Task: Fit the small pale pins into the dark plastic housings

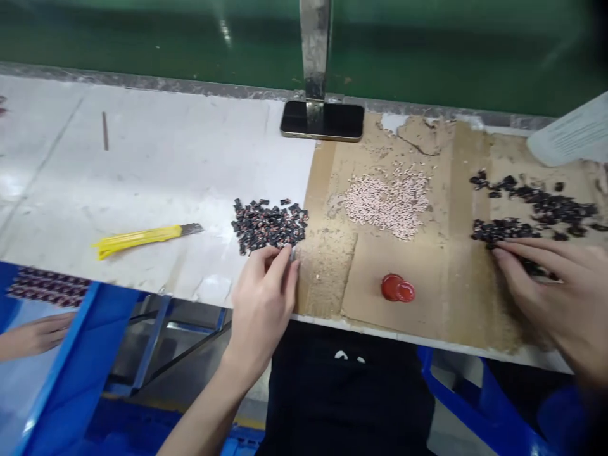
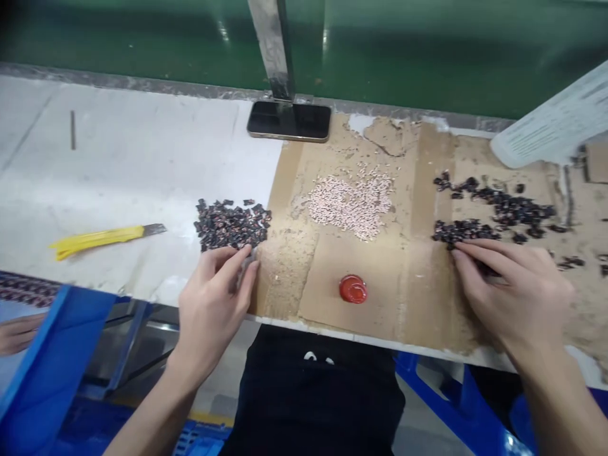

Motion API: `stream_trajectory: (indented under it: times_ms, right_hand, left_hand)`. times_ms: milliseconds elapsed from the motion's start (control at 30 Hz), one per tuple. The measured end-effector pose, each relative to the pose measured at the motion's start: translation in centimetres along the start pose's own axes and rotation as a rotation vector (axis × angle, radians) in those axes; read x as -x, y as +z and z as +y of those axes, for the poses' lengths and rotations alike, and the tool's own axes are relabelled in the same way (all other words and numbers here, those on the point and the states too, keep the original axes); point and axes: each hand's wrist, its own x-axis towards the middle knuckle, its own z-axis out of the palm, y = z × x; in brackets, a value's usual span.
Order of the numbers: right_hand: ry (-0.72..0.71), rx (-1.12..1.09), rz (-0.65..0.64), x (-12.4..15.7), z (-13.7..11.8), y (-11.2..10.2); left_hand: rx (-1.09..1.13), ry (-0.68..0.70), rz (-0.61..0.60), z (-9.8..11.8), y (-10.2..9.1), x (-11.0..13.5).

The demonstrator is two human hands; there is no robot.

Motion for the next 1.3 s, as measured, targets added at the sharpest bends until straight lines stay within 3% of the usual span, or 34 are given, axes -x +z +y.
stream_trajectory:
  times_ms: [100,233,333,467,633,800,900,1033,1167,1300]
  right_hand:
    - [-0.189,-0.076,0.056,-2.4,-4.5,1.8]
    - [-0.209,-0.256,-0.145,-5.5,-10.3,2.9]
    - [-0.257,-0.261,-0.272,-7.2,-12.8,3.9]
    - [-0.305,-0.257,-0.363,-8.2,-14.0,5.4]
    - [-0.268,-0.277,-0.334,-8.3,-14.1,6.1]
    - [-0.242,-0.319,-0.303,-8.1,-13.7,6.1]
    - [-0.185,-0.415,-0.253,-8.1,-13.5,5.8]
    - [-0.039,-0.592,-0.212,-8.0,-13.5,5.1]
    - [0.208,-0.729,-0.120,-7.2,-13.8,3.6]
    - [0.615,-1.201,-0.248,-5.5,-14.3,1.6]
  left_hand:
    - [0.011,0.015,0.012,0.4,-0.2,0.1]
    - [0.087,-0.008,0.005,0.7,-0.7,0.5]
    - [0.109,-0.019,-0.018,0.4,-0.8,0.7]
    - [0.076,-0.019,-0.018,0.3,-0.4,0.4]
    - [0.117,-0.093,-0.049,0.4,0.1,-0.2]
    - [0.190,-0.125,-0.003,0.2,0.3,0.5]
    - [0.341,-0.239,0.009,0.5,-0.3,0.6]
    - [0.785,-0.471,-0.046,1.8,-1.5,-0.4]
    - [1.027,-0.432,-0.075,3.5,-1.9,-2.1]
    - [1.149,-0.338,-0.088,6.2,-1.5,-3.4]
